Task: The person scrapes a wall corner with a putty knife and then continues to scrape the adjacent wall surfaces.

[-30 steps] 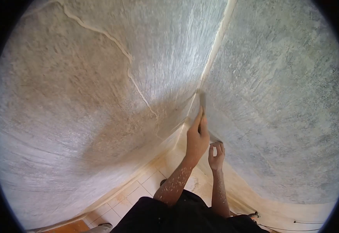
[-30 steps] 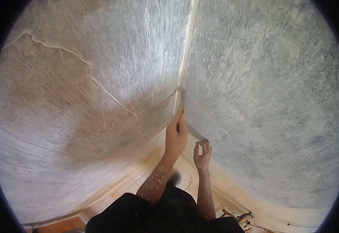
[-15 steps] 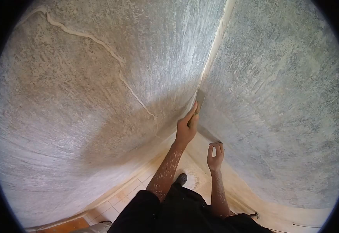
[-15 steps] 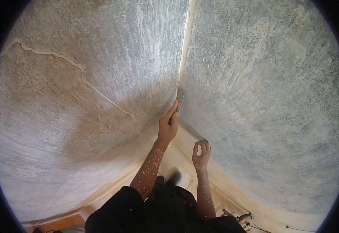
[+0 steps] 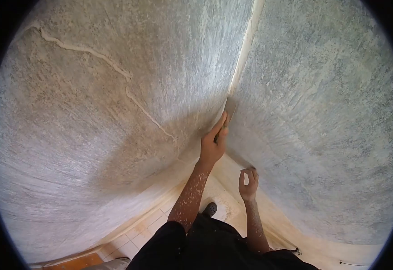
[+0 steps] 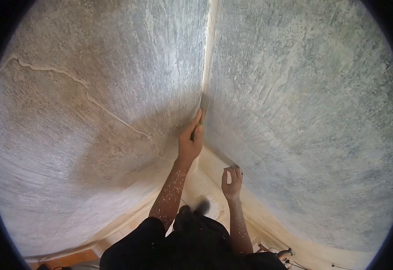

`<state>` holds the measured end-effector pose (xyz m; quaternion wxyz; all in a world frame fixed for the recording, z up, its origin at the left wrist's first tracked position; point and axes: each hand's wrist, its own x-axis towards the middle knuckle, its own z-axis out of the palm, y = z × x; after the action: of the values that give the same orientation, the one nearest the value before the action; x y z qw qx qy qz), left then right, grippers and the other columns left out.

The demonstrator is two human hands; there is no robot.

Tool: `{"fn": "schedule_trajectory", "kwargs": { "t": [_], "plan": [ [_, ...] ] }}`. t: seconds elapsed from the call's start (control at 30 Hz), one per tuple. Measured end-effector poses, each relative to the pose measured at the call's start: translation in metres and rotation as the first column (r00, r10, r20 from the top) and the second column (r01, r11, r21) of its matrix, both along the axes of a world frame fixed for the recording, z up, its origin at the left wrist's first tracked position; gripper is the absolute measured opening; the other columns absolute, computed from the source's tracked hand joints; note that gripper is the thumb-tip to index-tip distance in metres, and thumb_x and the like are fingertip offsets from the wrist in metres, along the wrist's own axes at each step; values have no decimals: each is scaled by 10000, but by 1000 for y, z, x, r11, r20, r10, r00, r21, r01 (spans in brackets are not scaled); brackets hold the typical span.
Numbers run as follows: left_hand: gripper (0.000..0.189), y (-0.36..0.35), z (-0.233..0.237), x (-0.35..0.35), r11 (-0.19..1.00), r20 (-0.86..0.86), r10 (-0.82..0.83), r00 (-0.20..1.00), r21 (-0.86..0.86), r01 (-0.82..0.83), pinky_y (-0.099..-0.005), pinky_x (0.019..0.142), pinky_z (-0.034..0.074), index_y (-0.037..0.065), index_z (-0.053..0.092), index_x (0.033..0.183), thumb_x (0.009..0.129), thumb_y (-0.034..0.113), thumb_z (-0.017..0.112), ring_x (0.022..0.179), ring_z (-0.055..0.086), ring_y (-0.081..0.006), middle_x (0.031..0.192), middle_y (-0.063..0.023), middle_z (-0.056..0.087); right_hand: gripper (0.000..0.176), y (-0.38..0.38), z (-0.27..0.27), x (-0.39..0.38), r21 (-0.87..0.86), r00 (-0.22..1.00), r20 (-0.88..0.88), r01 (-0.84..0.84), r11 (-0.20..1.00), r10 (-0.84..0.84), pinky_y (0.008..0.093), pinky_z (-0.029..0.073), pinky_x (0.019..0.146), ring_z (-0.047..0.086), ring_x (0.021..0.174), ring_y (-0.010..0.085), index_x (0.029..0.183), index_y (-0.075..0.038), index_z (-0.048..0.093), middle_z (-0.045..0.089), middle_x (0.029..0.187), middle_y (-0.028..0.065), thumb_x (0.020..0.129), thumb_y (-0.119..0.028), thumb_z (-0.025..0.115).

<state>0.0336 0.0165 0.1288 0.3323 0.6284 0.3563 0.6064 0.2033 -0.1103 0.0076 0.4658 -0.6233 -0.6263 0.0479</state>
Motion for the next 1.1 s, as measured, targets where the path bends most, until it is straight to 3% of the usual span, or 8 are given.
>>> {"fn": "schedule_trajectory", "kwargs": {
  "t": [0.03, 0.17, 0.37, 0.43, 0.53, 0.63, 0.83, 1.1],
  "plan": [
    [433, -3, 11, 0, 999, 18, -22, 1000, -48, 23, -294, 1026, 409, -34, 478, 1394, 988, 104, 543, 1221, 574, -199, 1328, -182, 601, 118, -3, 2, -2, -13, 1000, -9, 7, 1000, -7, 411, 432, 847, 580, 962, 329, 955, -59, 633, 601, 965, 132, 846, -13, 637],
    [427, -3, -34, 6, 1000, 14, 0, 1000, -24, 1, -278, 991, 426, 0, 483, 1404, 999, 127, 524, 1164, 590, -147, 1318, -169, 612, 111, -1, 5, 1, -6, 1000, -10, 8, 1000, -8, 413, 445, 845, 584, 953, 335, 945, -50, 632, 601, 962, 137, 843, -5, 637],
    [420, -11, -11, -4, 976, -25, -44, 999, -212, 38, -256, 865, 469, 43, 505, 1404, 1004, 172, 523, 966, 618, -104, 1272, -156, 644, 105, -6, -2, 3, -17, 1000, -23, -13, 1000, 13, 418, 457, 841, 587, 951, 343, 942, -39, 630, 602, 963, 145, 842, -9, 643],
    [423, -17, -30, -6, 981, -69, -46, 997, -190, 32, -249, 825, 472, 55, 510, 1403, 1003, 189, 536, 893, 611, -104, 1255, -163, 651, 104, 0, 0, 6, 5, 1000, -18, -15, 1000, 16, 418, 459, 840, 586, 951, 346, 942, -34, 629, 602, 962, 149, 842, -11, 645],
    [420, -13, -15, -7, 997, -110, 31, 993, -74, -39, -250, 794, 471, 80, 516, 1405, 1004, 204, 538, 809, 571, -112, 1246, -169, 653, 106, -1, -1, 7, 19, 1000, -9, -27, 999, 27, 418, 461, 839, 586, 951, 347, 946, -31, 630, 601, 962, 153, 842, -13, 647],
    [417, -24, 1, -12, 953, -138, -38, 990, -302, -5, -273, 861, 481, 88, 518, 1405, 1003, 197, 540, 934, 635, -127, 1261, -173, 645, 108, -4, -2, 4, 1, 999, -23, -23, 1000, 23, 417, 462, 840, 587, 951, 345, 950, -33, 631, 601, 966, 154, 844, -13, 646],
    [429, -14, -8, -8, 997, -141, 80, 987, 32, -76, -263, 872, 487, 84, 514, 1406, 989, 173, 565, 963, 667, -145, 1256, -171, 647, 106, 0, 0, 8, 15, 1000, 15, -17, 1000, 17, 418, 453, 858, 585, 956, 342, 945, -40, 631, 603, 968, 149, 843, -13, 644],
    [441, -11, 0, -9, 997, -141, 54, 989, -44, -60, -250, 830, 492, 100, 489, 1426, 992, 143, 550, 955, 671, -137, 1255, -182, 641, 120, -1, -1, 2, -5, 1000, -24, -2, 1000, 2, 421, 449, 869, 582, 968, 338, 951, -48, 633, 603, 980, 145, 840, -5, 639]
  ]
}}
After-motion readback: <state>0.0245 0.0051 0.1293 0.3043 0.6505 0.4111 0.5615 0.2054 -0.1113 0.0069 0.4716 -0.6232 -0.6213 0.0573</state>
